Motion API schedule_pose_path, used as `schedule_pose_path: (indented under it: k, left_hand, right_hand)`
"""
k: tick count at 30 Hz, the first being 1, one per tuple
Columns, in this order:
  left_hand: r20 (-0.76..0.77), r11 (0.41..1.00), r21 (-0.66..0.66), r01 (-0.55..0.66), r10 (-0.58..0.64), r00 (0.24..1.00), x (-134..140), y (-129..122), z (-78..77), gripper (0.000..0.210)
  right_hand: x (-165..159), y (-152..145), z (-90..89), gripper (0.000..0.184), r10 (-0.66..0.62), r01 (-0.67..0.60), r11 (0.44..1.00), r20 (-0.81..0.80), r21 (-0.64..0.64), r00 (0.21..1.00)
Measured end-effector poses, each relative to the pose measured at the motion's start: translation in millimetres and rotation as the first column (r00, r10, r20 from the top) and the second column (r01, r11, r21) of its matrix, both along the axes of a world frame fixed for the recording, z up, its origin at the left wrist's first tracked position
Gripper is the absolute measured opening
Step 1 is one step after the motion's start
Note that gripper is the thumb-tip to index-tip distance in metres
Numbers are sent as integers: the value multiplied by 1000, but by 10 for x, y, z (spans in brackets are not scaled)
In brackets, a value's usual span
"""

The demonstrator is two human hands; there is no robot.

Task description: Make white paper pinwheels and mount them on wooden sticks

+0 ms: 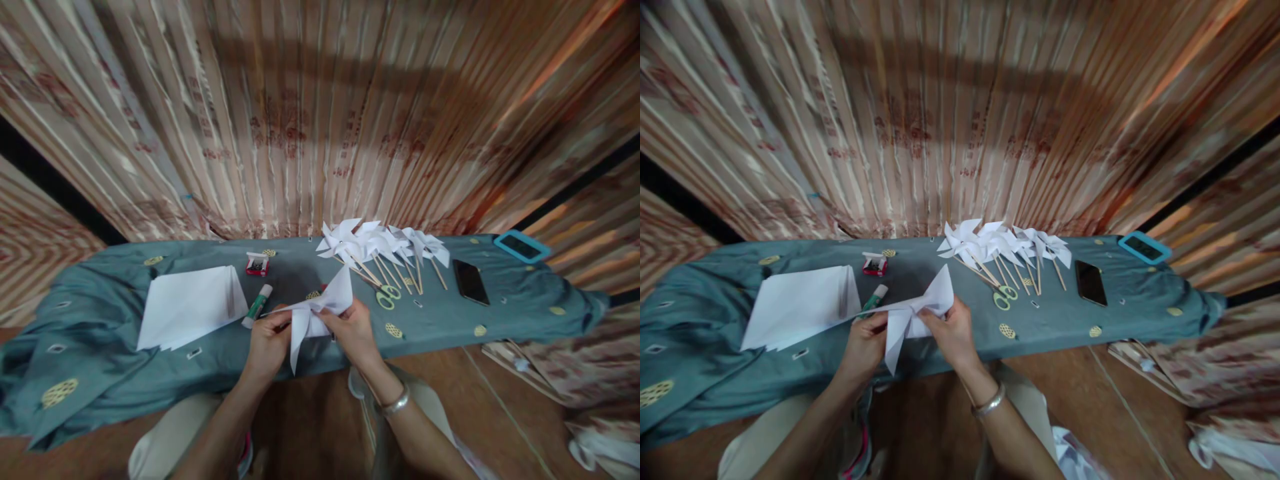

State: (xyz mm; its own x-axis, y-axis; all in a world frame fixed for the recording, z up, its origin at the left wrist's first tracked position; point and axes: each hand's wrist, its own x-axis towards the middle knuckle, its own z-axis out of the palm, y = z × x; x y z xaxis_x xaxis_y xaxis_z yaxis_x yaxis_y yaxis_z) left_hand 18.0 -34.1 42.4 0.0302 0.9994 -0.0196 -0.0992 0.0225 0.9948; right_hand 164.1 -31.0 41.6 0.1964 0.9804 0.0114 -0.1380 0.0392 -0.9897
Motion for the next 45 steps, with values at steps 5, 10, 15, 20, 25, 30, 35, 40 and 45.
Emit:
schedule_pose_path:
  k: [5,10,15,20,25,30,35,40,45]
  left_hand:
    - [55,991,-123,-49,56,997,-25,86,-354,26]
    - [166,984,-178,-22,52,985,-1,122,-435,29]
    - [217,974,-225,-27,77,973,33,112,-385,33]
    - [176,965,-259,-32,80,981,46,120,-412,35]
    - [155,971,-234,-56,94,983,51,132,-530,30]
    - [83,981,-171,-96,112,990,43,148,-576,23]
    - [2,988,-130,-78,79,997,18,159,-553,19]
    - [-36,992,-109,-60,56,998,-2,168,-582,19]
    - [-103,996,-78,-44,35,994,-27,170,-589,18]
  right_hand:
    - [-1,109,-235,33,13,-14,1000,106,2,994]
    - [-8,165,-264,32,49,-49,999,123,-4,991]
    - [18,204,-274,35,125,-121,991,63,-65,990]
    - [76,231,-360,36,183,-180,980,24,-87,983]
    - [71,229,-427,35,186,-185,980,6,-70,983]
    - [39,212,-472,34,142,-140,988,32,-63,989]
    - [31,196,-477,32,136,-134,988,22,-70,990]
    - [31,184,-461,31,132,-133,985,-18,-111,991]
    - [29,176,-453,34,133,-139,977,-48,-159,990]
